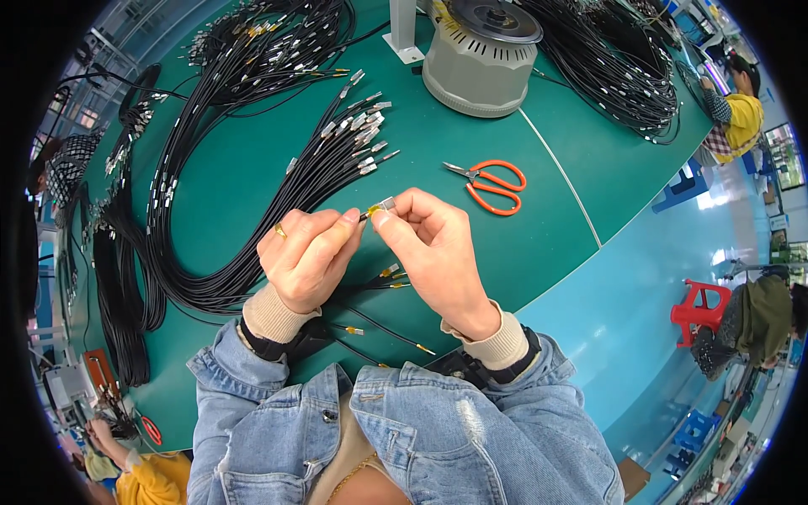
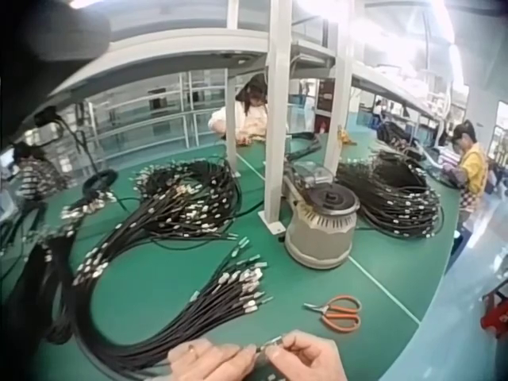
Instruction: Assembling wire harnesses by connecting wires to connectors and using scissors to trim insulation.
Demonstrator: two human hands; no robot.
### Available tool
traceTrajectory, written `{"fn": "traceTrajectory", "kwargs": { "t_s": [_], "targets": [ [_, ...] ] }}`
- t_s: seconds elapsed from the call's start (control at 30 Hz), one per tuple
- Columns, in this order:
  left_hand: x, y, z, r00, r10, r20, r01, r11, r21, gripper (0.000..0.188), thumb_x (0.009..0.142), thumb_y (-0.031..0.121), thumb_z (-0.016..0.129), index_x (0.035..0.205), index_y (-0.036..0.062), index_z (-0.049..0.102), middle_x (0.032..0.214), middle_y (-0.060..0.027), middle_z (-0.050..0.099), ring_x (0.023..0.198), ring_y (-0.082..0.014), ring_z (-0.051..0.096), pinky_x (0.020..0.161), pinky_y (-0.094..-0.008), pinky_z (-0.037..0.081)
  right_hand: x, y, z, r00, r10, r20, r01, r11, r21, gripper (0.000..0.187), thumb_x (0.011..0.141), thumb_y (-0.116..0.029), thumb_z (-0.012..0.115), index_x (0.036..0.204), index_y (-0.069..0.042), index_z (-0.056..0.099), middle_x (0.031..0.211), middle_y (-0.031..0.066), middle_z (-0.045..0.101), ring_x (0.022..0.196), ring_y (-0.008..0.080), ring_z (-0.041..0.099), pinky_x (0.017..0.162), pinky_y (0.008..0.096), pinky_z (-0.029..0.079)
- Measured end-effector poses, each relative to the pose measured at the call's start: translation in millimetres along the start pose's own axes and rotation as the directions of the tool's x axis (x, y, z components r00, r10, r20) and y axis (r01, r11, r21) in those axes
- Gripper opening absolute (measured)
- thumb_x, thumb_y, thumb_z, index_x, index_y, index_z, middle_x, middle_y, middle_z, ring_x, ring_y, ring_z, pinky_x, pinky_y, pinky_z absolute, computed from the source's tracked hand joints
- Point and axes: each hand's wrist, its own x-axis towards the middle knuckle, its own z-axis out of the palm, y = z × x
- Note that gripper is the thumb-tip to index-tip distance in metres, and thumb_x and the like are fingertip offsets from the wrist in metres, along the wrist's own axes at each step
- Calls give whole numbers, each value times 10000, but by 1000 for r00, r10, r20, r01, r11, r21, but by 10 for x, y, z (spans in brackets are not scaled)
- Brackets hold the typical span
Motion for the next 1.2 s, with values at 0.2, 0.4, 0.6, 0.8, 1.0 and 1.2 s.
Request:
{"fn": "traceTrajectory", "kwargs": {
  "t_s": [0.2, 0.4, 0.6, 0.8, 1.0, 1.2],
  "targets": [
    [29, 18, -44, 997, -34, 73, 34, 999, -5, 383, 596, 17, 700, 967, 112, 681, 636, 15, 498, 475, -105, 438, 404, -226, 365, -22, -17, -59, 995, 27, 93, -31, 998, 47, 88, 884, -72, 569, 884, 14, 585, 762, -28, 564, 687, 9, 479, 585, 175, 382],
    [20, 23, -39, 988, -147, 36, 149, 988, -47, 383, 596, -41, 751, 954, 83, 693, 655, -12, 553, 509, -123, 513, 427, -236, 389, -43, -69, -27, 994, 85, 66, -88, 995, 55, 131, 885, -96, 559, 932, 24, 576, 735, -20, 541, 656, 23, 451, 571, 179, 357],
    [42, 27, -35, 988, -156, 16, 157, 987, -23, 368, 605, -42, 753, 948, 76, 694, 639, -18, 550, 487, -118, 515, 427, -236, 392, -26, -46, 68, 999, 35, -11, -34, 996, 79, 152, 884, -123, 558, 925, 24, 565, 682, -23, 485, 587, 38, 402, 522, 186, 310],
    [51, 36, -14, 983, -182, 9, 182, 981, -71, 332, 627, -36, 751, 937, 67, 690, 646, -32, 569, 485, -123, 523, 425, -229, 398, -16, 35, -4, 999, 24, 41, -26, 998, 59, 108, 865, -69, 608, 901, 31, 593, 788, -3, 558, 701, 34, 482, 617, 185, 387],
    [65, 90, -27, 919, -385, 80, 393, 884, -253, 208, 688, -16, 740, 879, 34, 674, 659, -58, 610, 481, -119, 541, 419, -218, 405, -9, 89, -3, 987, -159, 8, 159, 987, -36, 75, 848, -49, 624, 852, 25, 609, 808, 12, 561, 717, 49, 489, 633, 199, 398],
    [100, 149, -56, 904, -414, 111, 428, 865, -261, 159, 718, 3, 724, 858, 23, 652, 665, -67, 632, 491, -133, 567, 424, -228, 422, -1, 84, 5, 986, -164, -8, 163, 986, -35, 69, 844, -43, 626, 859, 24, 613, 812, 24, 559, 708, 59, 494, 643, 200, 405]
  ]
}}
